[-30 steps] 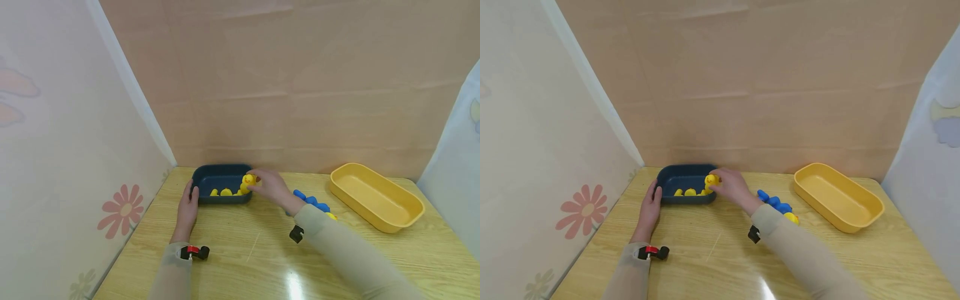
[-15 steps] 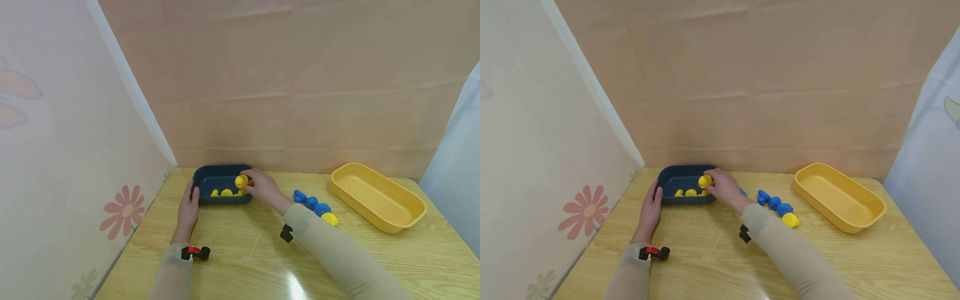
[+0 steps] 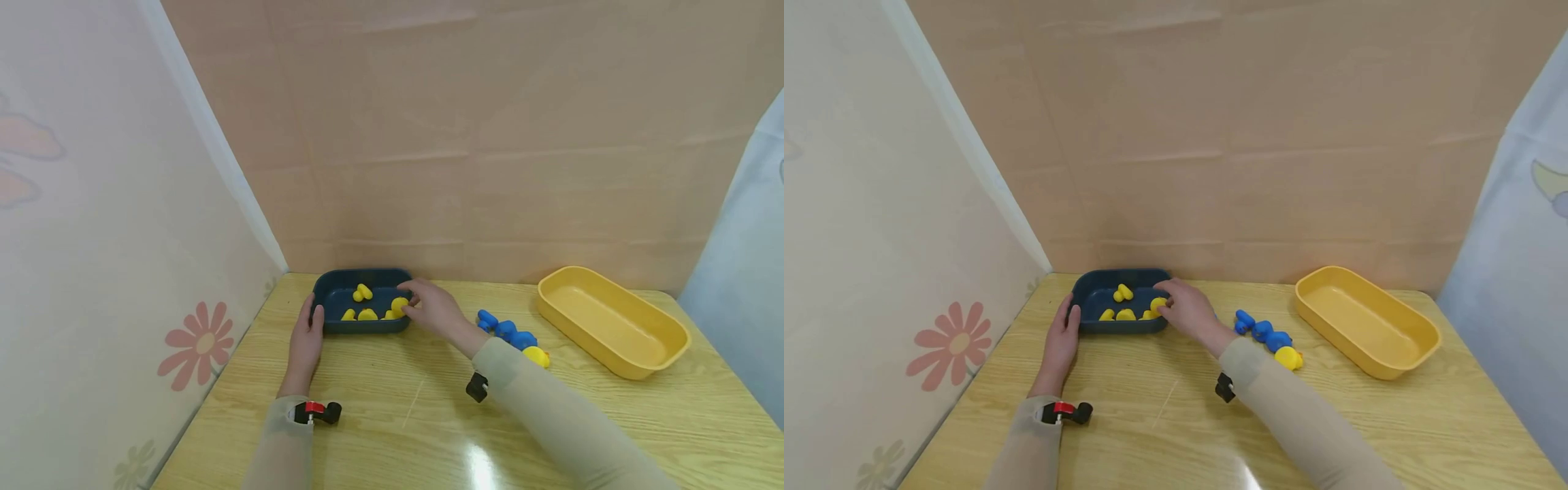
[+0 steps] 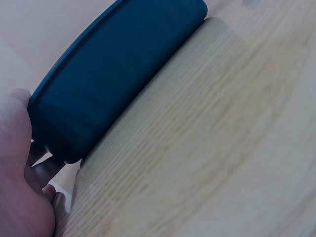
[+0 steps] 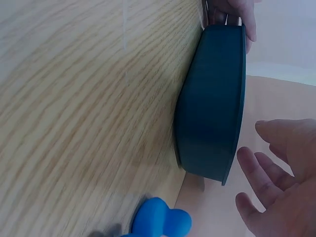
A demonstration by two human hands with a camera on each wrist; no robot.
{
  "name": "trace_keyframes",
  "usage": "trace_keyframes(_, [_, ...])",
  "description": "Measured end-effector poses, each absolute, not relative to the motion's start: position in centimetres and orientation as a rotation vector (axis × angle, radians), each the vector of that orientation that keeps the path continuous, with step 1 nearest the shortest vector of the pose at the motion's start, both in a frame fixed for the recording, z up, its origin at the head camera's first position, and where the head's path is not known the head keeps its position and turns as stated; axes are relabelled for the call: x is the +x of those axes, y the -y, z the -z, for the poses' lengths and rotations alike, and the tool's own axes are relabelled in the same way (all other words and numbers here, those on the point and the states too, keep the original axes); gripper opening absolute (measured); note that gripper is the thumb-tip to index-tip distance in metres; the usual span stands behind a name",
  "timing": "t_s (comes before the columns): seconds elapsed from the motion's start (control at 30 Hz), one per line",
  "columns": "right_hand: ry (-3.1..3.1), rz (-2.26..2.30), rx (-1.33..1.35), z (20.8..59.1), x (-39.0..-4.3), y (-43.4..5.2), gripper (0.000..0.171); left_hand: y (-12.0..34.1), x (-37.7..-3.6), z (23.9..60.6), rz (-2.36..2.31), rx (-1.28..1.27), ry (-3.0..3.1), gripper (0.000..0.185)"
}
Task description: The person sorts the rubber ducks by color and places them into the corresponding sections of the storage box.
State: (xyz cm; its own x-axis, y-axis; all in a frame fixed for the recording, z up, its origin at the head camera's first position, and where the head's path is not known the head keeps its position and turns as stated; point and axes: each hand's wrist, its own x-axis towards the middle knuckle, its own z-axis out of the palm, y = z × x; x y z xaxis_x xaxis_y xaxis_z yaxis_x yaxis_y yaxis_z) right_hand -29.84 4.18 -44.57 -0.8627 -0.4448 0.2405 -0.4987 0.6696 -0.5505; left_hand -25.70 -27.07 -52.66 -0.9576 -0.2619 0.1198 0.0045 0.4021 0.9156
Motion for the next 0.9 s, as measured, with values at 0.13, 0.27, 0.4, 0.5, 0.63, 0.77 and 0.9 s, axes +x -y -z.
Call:
trace_keyframes(0.13, [2.795,-0.941,0.776,44.4,-29.2,-5.4,0.048,27.0,-25.7,52.7,1.573,0.223,2.415,0.064])
trace_keyframes(0.27, [2.79,-0.923,0.767,44.2,-28.6,-6.8,0.05,27.0,-25.8,52.8,1.573,0.22,2.419,0.064])
trace_keyframes(0.4, [2.783,-0.906,0.771,43.9,-27.9,-8.3,0.051,27.0,-25.8,52.9,1.568,0.224,2.431,0.064])
trace_keyframes(0.5, [2.772,-0.903,0.764,43.9,-27.5,-9.6,0.053,27.0,-26.0,53.0,1.565,0.225,2.432,0.064])
trace_keyframes(0.63, [2.745,-0.943,0.734,44.1,-26.7,-11.3,0.055,26.9,-26.1,53.0,1.564,0.214,2.425,0.065])
trace_keyframes(0.77, [2.731,-0.944,0.713,44.2,-26.0,-12.6,0.056,26.9,-26.1,53.0,1.561,0.209,2.423,0.065])
trace_keyframes(0.9, [2.723,-0.91,0.71,44.1,-25.4,-13.8,0.056,27.0,-26.0,53.0,1.556,0.214,2.433,0.067])
